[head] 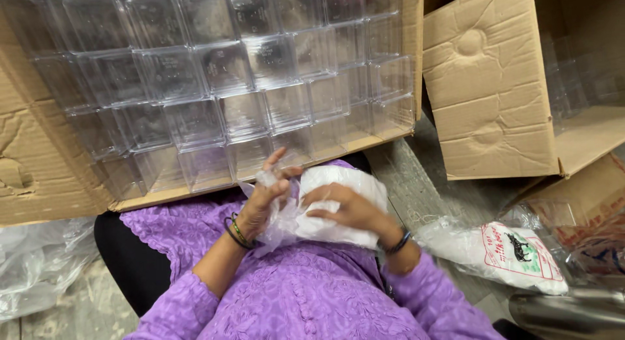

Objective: The person sits on the floor and wraps small clear plastic boxes in thin plastic bags, then places each wrapped box into a large cardboard box in front of them. They repeat this wrapping and packing cycle continuously, occasionally reaching for new boxes or bags.

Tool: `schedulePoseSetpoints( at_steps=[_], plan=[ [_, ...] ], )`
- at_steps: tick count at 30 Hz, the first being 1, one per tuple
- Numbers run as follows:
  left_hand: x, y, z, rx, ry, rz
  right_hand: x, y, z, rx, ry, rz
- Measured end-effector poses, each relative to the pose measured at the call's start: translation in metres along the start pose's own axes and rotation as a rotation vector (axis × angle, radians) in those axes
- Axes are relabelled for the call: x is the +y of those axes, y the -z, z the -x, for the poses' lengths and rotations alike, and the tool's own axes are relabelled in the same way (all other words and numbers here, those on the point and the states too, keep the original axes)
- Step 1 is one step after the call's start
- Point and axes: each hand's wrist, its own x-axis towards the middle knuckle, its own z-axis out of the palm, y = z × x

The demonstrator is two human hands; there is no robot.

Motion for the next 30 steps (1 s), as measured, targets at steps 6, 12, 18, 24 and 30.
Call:
schedulePoseSetpoints(
  at_steps=[6,12,18,24,30],
  plan=[
    [0.020,0.040,0.041,0.137,0.013,0.218,0.146,0.142,-0.058,0.731,-0.207,0.566],
    [0.024,0.070,0.065,0.214,-0.050,0.359,0.241,0.159,-0.063,0.765,-0.239,0.641],
    [0.031,0.075,0.043,0.175,-0.013,0.245,0.250,0.156,-0.057,0.826,-0.287,0.548],
    [0.030,0.062,0.019,0.146,-0.007,0.128,0.245,0.145,-0.050,0.896,-0.186,0.660],
    [0.025,0.064,0.029,0.200,0.034,0.158,0.231,0.147,-0.056,0.928,-0.274,0.747]
  ],
)
